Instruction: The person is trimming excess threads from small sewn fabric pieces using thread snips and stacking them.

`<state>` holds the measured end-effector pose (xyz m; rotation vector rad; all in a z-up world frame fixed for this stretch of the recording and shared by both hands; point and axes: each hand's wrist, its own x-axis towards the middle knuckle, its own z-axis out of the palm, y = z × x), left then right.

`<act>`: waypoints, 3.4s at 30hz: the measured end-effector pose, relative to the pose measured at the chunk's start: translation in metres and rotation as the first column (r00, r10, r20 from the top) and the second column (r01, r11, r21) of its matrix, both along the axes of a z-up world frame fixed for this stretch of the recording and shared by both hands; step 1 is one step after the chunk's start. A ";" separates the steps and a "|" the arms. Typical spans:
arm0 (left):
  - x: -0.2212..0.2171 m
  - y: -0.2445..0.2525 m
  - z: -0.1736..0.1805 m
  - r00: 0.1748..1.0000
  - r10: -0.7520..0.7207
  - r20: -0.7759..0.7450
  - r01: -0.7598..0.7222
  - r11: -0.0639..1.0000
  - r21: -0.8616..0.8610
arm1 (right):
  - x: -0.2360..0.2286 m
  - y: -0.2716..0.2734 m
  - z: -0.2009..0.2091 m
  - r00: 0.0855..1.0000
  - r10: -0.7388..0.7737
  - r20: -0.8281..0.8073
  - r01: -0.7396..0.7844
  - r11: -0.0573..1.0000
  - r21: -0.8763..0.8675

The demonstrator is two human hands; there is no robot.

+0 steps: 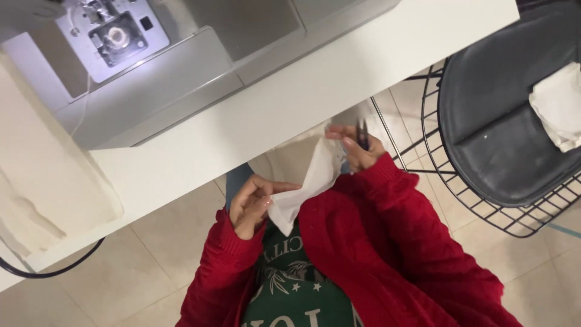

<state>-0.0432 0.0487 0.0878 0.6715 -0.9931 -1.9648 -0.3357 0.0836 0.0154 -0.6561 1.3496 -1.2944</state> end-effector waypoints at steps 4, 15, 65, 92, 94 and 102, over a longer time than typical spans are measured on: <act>0.008 -0.009 -0.028 0.994 -0.101 0.032 0.099 0.992 0.076 | 0.005 -0.013 -0.016 0.998 -0.050 -0.029 0.051 0.998 0.028; -0.007 -0.054 -0.029 0.495 0.301 0.815 0.429 0.731 -0.531 | 0.024 -0.029 0.005 0.883 0.106 -0.457 0.053 0.945 0.321; -0.058 -0.030 0.031 0.910 0.153 0.386 0.030 0.903 -0.428 | 0.052 0.016 0.124 0.784 0.453 -0.424 -0.325 0.882 0.341; -0.060 -0.027 0.035 0.912 0.158 0.380 0.017 0.908 -0.418 | 0.048 0.027 0.082 0.881 0.359 -0.307 -0.350 0.933 0.087; -0.059 -0.026 0.034 0.909 0.156 0.387 0.016 0.913 -0.407 | 0.045 0.028 0.095 0.857 0.383 -0.346 -0.372 0.923 0.099; -0.047 -0.017 0.035 0.932 0.090 0.351 0.027 0.948 -0.316 | -0.003 0.010 0.109 0.889 0.147 -0.435 -0.141 0.989 0.046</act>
